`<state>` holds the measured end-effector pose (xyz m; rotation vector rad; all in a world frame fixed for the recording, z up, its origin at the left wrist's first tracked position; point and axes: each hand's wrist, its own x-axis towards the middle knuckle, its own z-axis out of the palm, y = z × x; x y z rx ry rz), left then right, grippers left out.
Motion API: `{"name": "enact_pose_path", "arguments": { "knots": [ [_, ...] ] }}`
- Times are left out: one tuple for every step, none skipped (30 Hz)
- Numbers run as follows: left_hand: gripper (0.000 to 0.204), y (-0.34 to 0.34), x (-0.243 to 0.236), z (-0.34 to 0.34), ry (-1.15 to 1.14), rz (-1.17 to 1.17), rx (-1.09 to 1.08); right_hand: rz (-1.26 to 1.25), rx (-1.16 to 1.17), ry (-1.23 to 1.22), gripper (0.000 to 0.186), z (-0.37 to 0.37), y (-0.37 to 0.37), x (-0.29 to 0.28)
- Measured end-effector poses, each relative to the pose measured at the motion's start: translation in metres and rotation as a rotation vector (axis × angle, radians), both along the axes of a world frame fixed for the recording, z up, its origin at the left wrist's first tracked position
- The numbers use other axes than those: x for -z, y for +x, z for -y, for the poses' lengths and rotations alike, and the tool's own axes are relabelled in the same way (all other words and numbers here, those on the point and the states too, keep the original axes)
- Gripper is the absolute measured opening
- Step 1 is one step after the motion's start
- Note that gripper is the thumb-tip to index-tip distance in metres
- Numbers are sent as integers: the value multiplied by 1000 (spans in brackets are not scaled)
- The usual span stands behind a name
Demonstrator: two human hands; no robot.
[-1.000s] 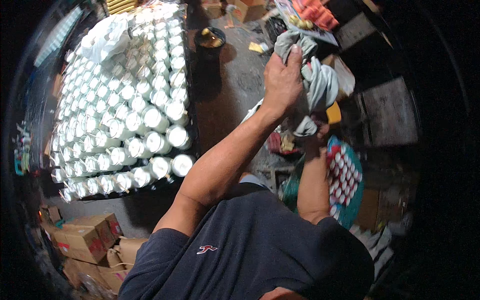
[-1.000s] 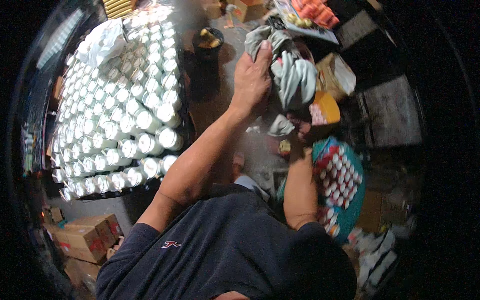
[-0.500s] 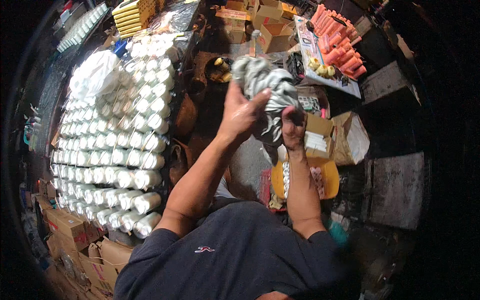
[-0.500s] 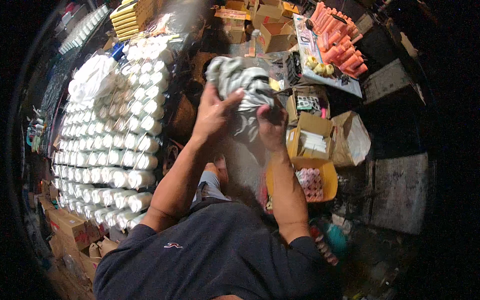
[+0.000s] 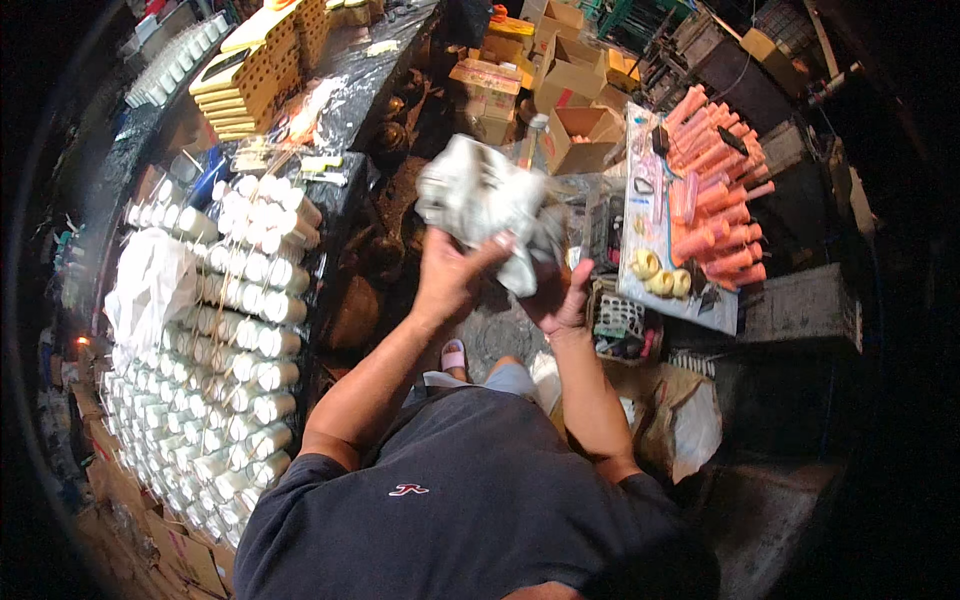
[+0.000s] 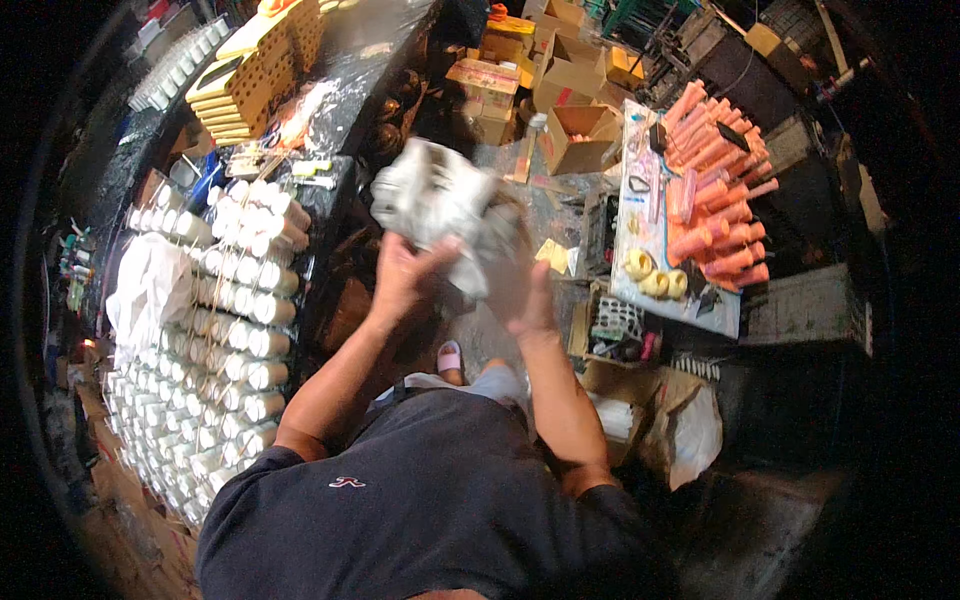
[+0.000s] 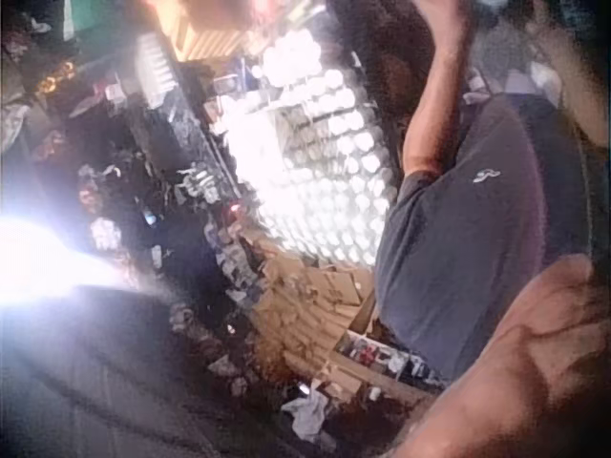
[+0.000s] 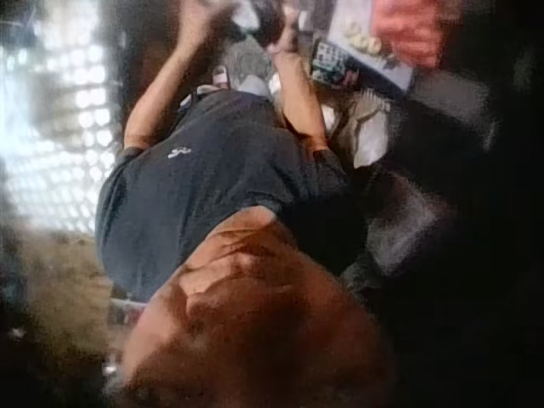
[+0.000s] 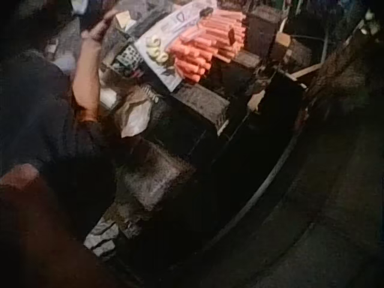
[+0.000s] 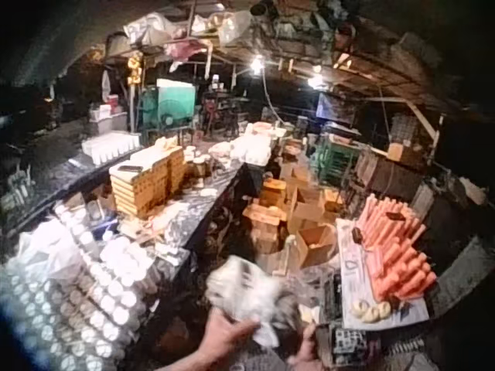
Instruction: The person repeatedly picks up cylindrical items, splits them in half, and places them into a bucket. They then wipe the table surface with a cloth and continue handling the items.
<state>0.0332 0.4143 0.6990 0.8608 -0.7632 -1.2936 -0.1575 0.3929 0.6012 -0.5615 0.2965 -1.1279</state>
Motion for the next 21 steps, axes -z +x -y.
{"name": "enact_pose_path", "arguments": {
  "knots": [
    [77,-2,18,30,-127,228,100,35,-94,-3,90,26,-9,22],
    [83,-5,26,51,-246,790,-2,-212,31,-56,84,55,-23,46],
    [84,-9,29,75,-216,739,34,-496,146,-93,78,83,-39,71],
    [86,-13,32,98,-184,683,72,-770,239,-97,73,111,-55,95],
    [83,-12,29,119,-152,558,122,-519,245,9,73,129,-58,78],
    [80,-11,27,139,-121,430,168,-457,275,51,65,154,-64,64],
    [70,-15,39,157,-45,247,168,-427,283,66,56,179,-72,51],
    [65,-17,47,177,88,132,262,-384,264,76,48,202,-84,42],
    [63,-27,54,199,148,103,290,-334,218,78,40,227,-95,38],
    [60,-40,58,221,209,70,332,-275,128,81,48,252,-118,38],
    [61,-49,52,242,330,6,397,-214,25,82,57,280,-138,40],
    [61,-70,63,262,316,-113,379,-164,-80,96,65,302,-157,45],
    [61,-88,71,284,294,-233,354,-126,-151,96,70,332,-160,46],
    [61,-105,79,307,267,-356,327,-94,-213,111,74,353,-165,47],
    [57,-112,86,327,242,-267,306,-163,-174,120,74,374,-178,54],
    [54,-117,82,350,211,-183,282,-237,-142,124,75,399,-188,52],
    [50,-121,78,372,202,-98,225,-313,-111,125,75,423,-197,50],
    [47,-124,73,394,194,-13,170,-484,-141,192,70,453,-212,43],
    [44,-124,63,415,190,73,113,-670,82,99,67,481,-204,37],
    [39,-120,58,435,257,48,50,-842,297,-11,64,507,-188,31],
    [40,-121,61,450,224,117,-77,-1005,403,86,63,523,-184,16]
  ]
}}
